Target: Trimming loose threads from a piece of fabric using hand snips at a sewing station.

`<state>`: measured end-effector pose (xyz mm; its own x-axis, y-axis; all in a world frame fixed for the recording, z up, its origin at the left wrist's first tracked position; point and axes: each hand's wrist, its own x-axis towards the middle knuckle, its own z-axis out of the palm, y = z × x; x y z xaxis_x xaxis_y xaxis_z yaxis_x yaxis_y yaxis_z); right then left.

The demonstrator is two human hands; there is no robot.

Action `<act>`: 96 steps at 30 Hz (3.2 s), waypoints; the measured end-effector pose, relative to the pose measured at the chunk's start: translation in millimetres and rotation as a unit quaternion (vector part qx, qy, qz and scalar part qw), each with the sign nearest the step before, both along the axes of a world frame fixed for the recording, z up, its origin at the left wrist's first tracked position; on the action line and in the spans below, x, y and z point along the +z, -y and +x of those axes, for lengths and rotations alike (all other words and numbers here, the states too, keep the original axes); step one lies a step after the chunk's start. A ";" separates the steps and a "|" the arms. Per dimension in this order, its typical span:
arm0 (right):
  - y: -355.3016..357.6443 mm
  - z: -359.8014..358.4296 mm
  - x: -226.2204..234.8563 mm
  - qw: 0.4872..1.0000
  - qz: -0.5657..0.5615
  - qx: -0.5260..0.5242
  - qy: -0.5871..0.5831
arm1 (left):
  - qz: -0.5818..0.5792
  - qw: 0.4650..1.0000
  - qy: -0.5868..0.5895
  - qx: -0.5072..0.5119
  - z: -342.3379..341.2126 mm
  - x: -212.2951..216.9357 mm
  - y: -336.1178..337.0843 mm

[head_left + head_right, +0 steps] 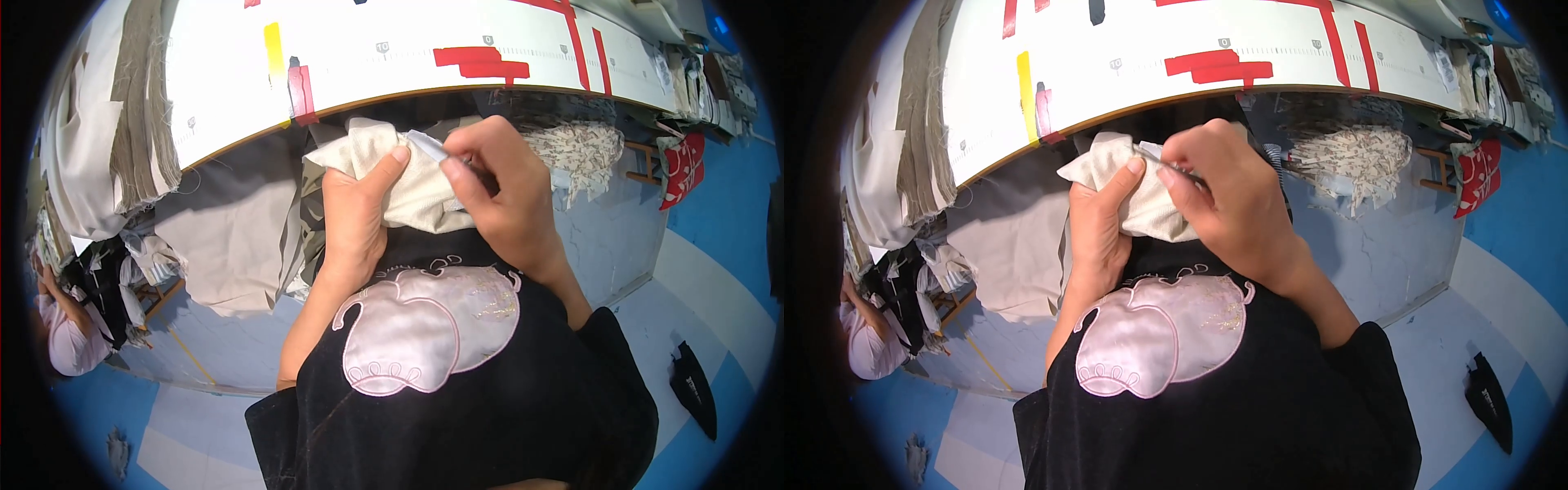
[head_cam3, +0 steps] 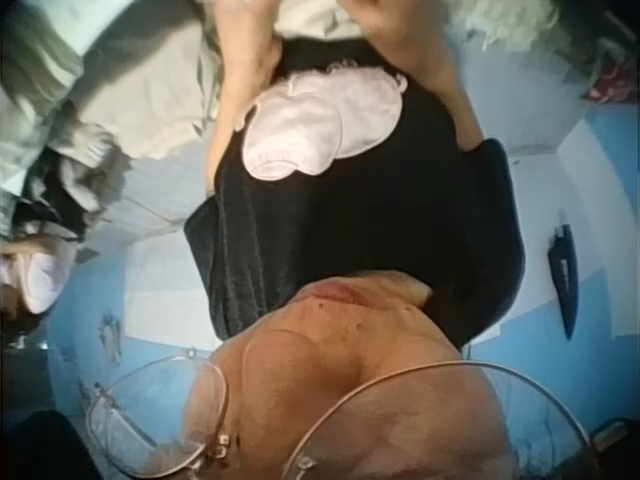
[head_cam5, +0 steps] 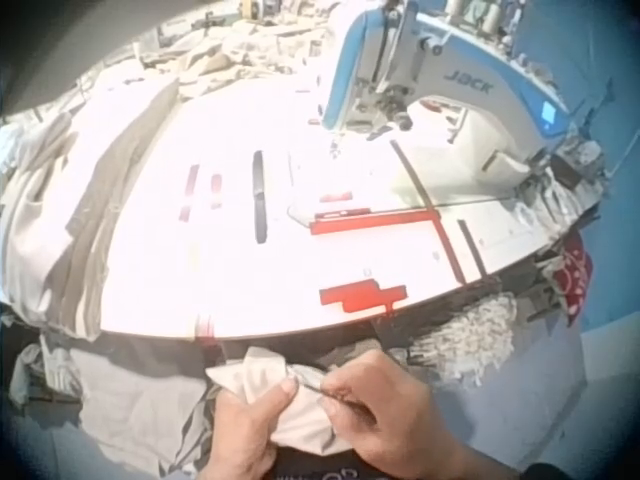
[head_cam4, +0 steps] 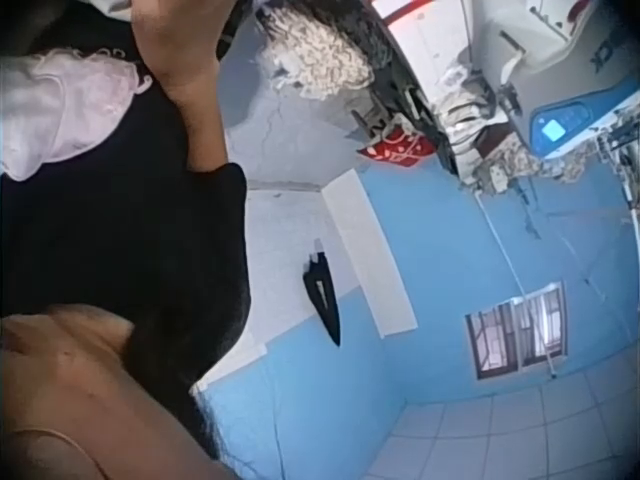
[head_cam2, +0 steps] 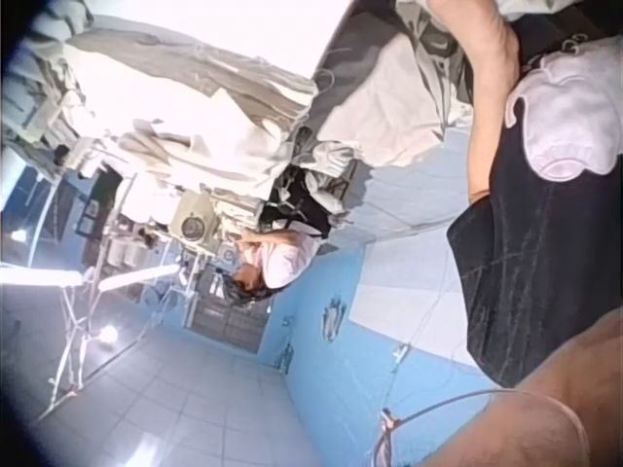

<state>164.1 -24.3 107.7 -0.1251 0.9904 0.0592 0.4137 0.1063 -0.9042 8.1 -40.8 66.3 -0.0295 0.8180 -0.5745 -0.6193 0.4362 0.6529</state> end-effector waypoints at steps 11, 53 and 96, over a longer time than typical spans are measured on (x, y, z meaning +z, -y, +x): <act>-1.8 13.2 -9.2 0.992 0.038 0.065 0.103 | 0.005 1.000 -0.012 0.002 3.3 -1.3 -0.2; -12.7 -3.9 -38.7 0.995 -0.052 -0.084 -0.035 | 0.036 0.999 -0.001 0.031 6.2 -1.5 4.9; -50.1 -19.7 28.0 0.959 0.073 0.237 -0.139 | 0.125 0.932 0.339 0.029 -57.2 5.2 22.2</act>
